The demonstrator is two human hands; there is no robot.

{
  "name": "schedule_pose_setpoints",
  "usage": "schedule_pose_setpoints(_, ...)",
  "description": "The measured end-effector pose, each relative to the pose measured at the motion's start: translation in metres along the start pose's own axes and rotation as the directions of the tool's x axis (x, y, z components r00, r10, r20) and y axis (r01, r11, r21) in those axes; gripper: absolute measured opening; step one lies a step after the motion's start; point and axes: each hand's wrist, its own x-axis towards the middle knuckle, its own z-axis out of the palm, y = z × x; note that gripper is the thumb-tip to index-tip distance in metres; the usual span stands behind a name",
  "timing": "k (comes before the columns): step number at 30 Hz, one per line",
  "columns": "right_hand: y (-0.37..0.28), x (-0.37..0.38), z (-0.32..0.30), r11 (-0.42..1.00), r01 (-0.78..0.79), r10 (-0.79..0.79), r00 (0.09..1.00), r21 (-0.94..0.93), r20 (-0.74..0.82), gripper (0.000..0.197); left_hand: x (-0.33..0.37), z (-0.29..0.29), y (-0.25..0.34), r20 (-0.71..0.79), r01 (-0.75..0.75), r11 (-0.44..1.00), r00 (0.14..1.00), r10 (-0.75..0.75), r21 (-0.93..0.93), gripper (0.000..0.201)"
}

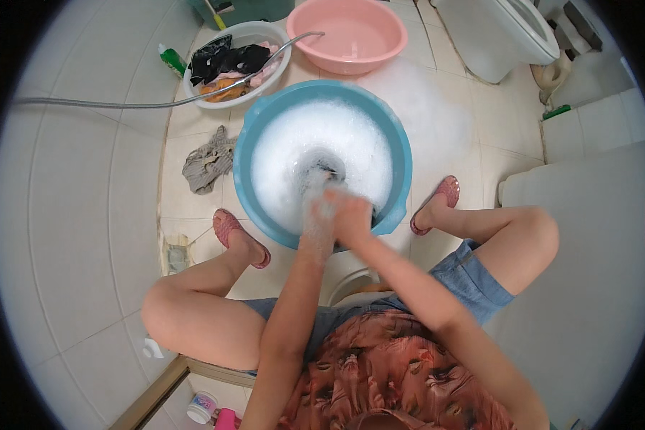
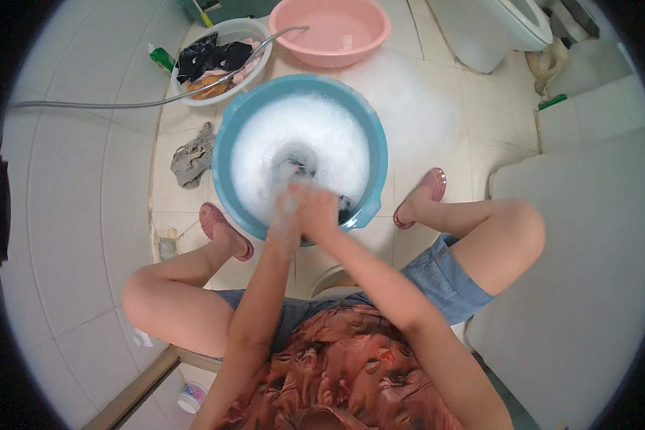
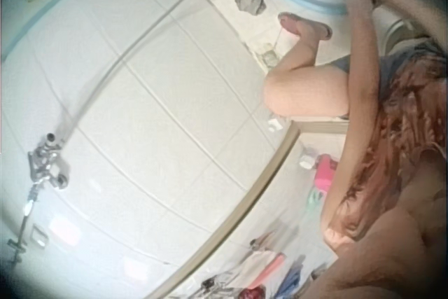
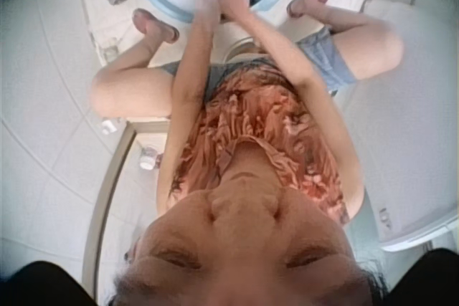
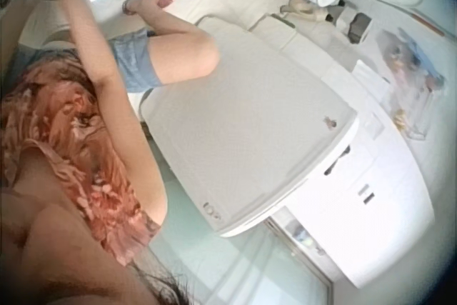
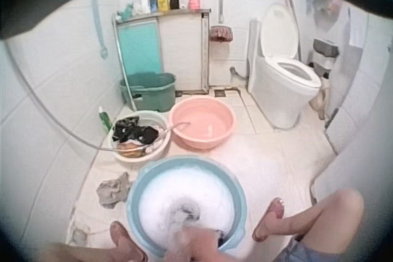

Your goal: The person hand-washes clothes by scrubbing, submerging, and wringing a garment in a basin filled with soapy water.

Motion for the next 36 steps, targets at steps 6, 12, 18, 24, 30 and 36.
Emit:
schedule_pose_setpoints(6, -0.014, 0.031, -0.017, 0.99, -0.095, 0.1, 0.994, 0.1, -0.041, 0.012, 0.001, 0.012, 0.003, -0.155, -0.089, 0.989, 0.982, 0.107, 0.121, 0.033)
schedule_pose_setpoints(12, 0.003, 0.029, -0.013, 0.973, -0.228, 0.223, 0.968, 0.032, 0.118, 0.026, -0.01, 0.047, -0.005, -0.227, -0.115, 0.915, 0.95, 0.215, 0.388, 0.033)
schedule_pose_setpoints(18, 0.052, 0.056, -0.02, 0.055, -0.838, 0.413, 0.514, 0.543, 0.752, 0.064, -0.03, 0.079, -0.001, -0.065, -0.031, 0.711, 0.992, 0.108, 0.702, 0.048)
schedule_pose_setpoints(24, 0.062, 0.091, -0.047, -0.464, -0.636, 0.148, 0.63, 0.616, 0.762, 0.048, -0.022, 0.052, 0.021, 0.11, -0.112, -0.114, 0.994, -0.019, 0.987, 0.063)
schedule_pose_setpoints(30, 0.037, 0.092, -0.046, -0.155, -0.474, 0.363, 0.788, 0.867, 0.497, 0.035, -0.007, 0.057, 0.001, -0.061, 0.086, -0.025, 0.857, 0.512, 0.996, 0.058)
schedule_pose_setpoints(36, -0.038, -0.006, -0.034, 0.815, -0.033, 0.094, 0.993, 0.579, -0.077, 0.033, -0.006, 0.024, 0.006, 0.228, -0.319, 0.716, 0.948, 0.224, 0.621, 0.042)
